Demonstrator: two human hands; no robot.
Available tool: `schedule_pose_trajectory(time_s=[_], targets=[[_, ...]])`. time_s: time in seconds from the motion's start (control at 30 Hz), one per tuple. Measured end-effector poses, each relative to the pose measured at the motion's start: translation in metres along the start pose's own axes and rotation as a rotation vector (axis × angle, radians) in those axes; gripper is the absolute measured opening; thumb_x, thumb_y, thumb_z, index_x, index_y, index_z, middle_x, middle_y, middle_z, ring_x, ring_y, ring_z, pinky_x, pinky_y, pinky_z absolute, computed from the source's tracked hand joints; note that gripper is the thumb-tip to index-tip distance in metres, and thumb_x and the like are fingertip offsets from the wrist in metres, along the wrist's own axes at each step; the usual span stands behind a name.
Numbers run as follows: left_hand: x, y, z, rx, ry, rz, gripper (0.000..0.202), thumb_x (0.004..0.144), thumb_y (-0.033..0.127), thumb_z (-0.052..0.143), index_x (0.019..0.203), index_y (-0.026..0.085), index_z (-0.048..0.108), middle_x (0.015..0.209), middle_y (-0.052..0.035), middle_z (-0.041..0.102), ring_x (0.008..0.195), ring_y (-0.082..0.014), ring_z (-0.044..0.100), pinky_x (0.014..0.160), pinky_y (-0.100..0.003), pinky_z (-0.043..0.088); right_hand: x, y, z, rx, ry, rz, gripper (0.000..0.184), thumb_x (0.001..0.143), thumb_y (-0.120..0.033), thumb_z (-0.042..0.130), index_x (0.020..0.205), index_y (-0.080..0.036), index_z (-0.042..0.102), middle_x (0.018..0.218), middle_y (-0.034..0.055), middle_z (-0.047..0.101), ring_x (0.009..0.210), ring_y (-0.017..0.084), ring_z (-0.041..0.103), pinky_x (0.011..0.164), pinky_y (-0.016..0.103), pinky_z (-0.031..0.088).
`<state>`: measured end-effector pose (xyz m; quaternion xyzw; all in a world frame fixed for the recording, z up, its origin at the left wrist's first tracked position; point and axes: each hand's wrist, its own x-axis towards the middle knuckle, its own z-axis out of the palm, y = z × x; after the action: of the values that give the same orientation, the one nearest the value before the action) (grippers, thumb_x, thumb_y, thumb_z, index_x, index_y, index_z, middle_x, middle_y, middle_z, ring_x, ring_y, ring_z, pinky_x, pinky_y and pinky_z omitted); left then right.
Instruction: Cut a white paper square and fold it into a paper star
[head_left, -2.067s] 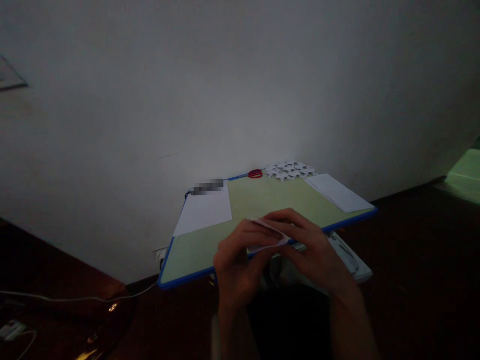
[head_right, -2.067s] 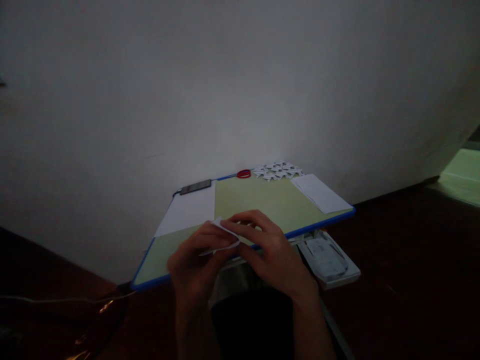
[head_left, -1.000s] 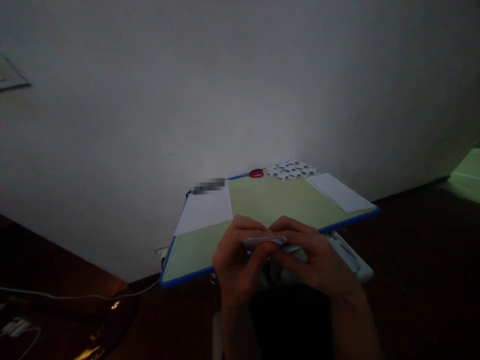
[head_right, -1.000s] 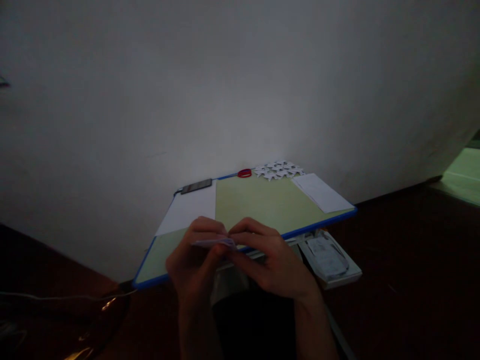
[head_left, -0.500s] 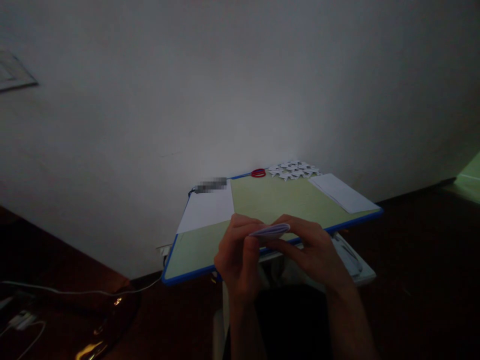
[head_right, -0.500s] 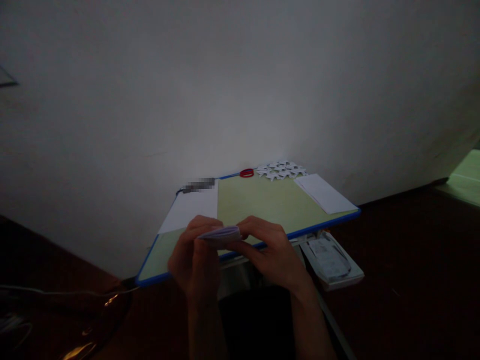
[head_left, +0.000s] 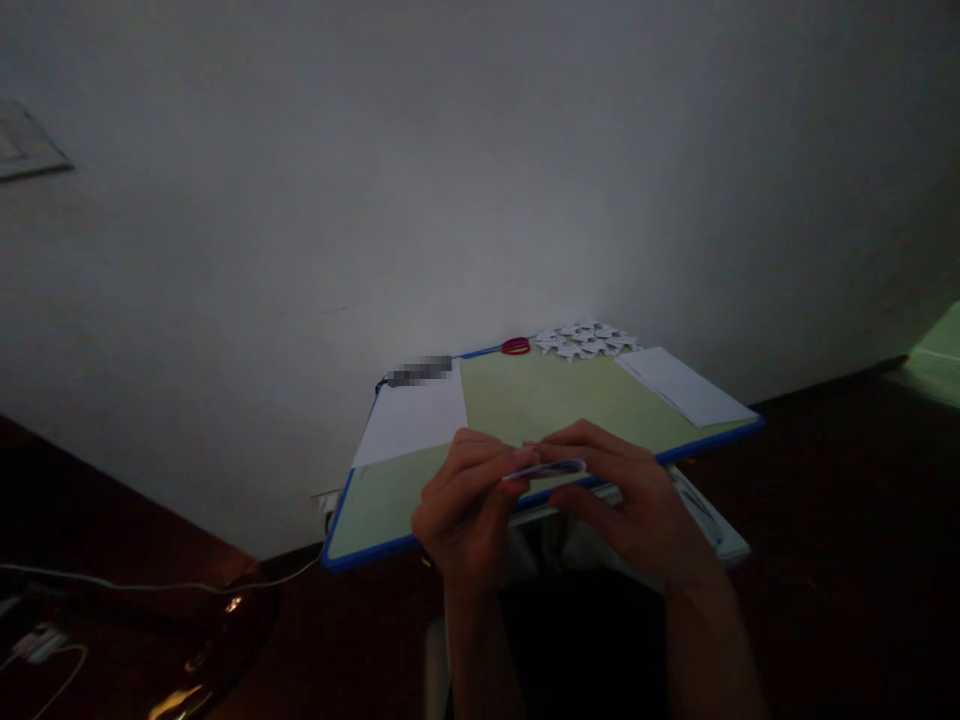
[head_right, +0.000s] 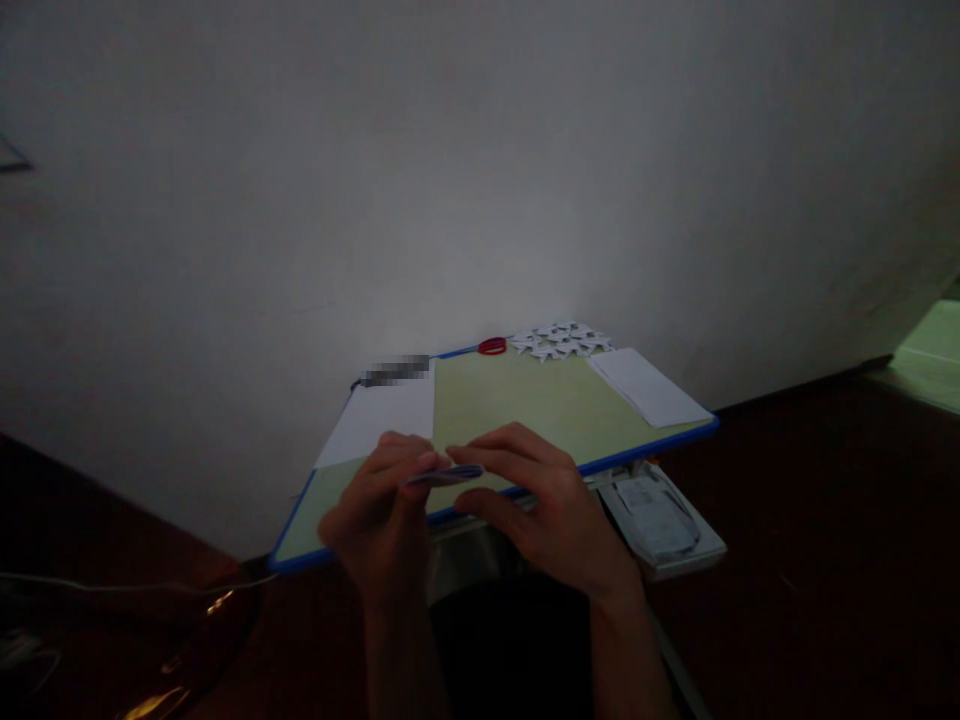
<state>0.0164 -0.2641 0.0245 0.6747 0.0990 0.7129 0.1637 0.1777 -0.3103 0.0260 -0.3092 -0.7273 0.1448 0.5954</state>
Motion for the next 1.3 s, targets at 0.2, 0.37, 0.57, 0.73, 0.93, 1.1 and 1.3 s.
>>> schedule_pose_trajectory(time_s=[0.2,0.37,0.57,0.73,0.93,1.1,1.3], targets=[[0.003,0.001,-0.002,0.011,-0.03,0.04,0.013,0.095,0.027,0.073,0.104,0.028,0.081,0.083,-0.0018,0.075,0.074,-0.0171,0.064,0.069,-0.035,0.05,-0.002,-0.004,0.002,0.095,0.222,-0.043,0.024,0.088,-0.015,0.08,0.108,-0.027,0.077,0.096,0.0028,0.071,0.084,0.018,0.068,0.069,0.031,0.054],[0.002,0.005,0.004,-0.044,-0.052,0.038,0.015,0.096,0.029,0.072,0.106,0.026,0.081,0.084,-0.0033,0.075,0.075,-0.0177,0.063,0.069,-0.035,0.049,-0.003,-0.007,0.002,0.126,0.198,-0.115,0.033,0.086,-0.005,0.079,0.11,-0.028,0.078,0.096,0.0018,0.074,0.085,0.017,0.069,0.071,0.031,0.055],[0.0,0.005,0.004,-0.005,-0.072,0.038,0.021,0.1,0.033,0.065,0.115,0.028,0.08,0.09,-0.0047,0.077,0.08,-0.0188,0.064,0.074,-0.036,0.05,-0.006,-0.008,0.0,0.098,0.154,-0.123,0.036,0.087,-0.007,0.08,0.115,-0.03,0.078,0.098,0.0008,0.075,0.085,0.016,0.069,0.07,0.029,0.056],[0.0,0.008,0.003,0.019,-0.086,-0.002,0.024,0.102,0.03,0.063,0.118,0.026,0.079,0.094,-0.0064,0.076,0.086,-0.0197,0.064,0.075,-0.036,0.049,-0.005,-0.01,-0.001,0.063,0.168,-0.116,0.035,0.089,-0.007,0.077,0.116,-0.029,0.078,0.096,0.0001,0.073,0.085,0.014,0.068,0.07,0.028,0.056],[-0.001,0.005,0.002,-0.05,-0.084,-0.029,0.018,0.098,0.028,0.068,0.11,0.028,0.081,0.087,-0.0041,0.074,0.082,-0.0193,0.064,0.076,-0.037,0.05,-0.007,-0.009,-0.001,0.06,0.144,-0.101,0.04,0.093,-0.007,0.073,0.123,-0.034,0.076,0.098,0.001,0.073,0.086,0.016,0.068,0.072,0.03,0.057],[-0.003,0.003,-0.001,-0.075,-0.066,-0.061,0.016,0.095,0.031,0.073,0.107,0.028,0.082,0.086,-0.0044,0.074,0.082,-0.0199,0.064,0.077,-0.038,0.052,-0.009,-0.008,-0.003,0.055,0.095,-0.13,0.042,0.094,-0.008,0.071,0.127,-0.033,0.075,0.101,0.0028,0.074,0.089,0.018,0.067,0.074,0.034,0.057],[-0.003,0.003,-0.001,-0.087,-0.07,-0.026,0.014,0.094,0.03,0.074,0.105,0.032,0.083,0.086,-0.0034,0.073,0.081,-0.0192,0.062,0.078,-0.039,0.052,-0.007,-0.011,-0.003,0.049,0.107,-0.106,0.04,0.094,-0.008,0.071,0.126,-0.032,0.074,0.104,0.0031,0.073,0.091,0.017,0.068,0.076,0.032,0.058]])
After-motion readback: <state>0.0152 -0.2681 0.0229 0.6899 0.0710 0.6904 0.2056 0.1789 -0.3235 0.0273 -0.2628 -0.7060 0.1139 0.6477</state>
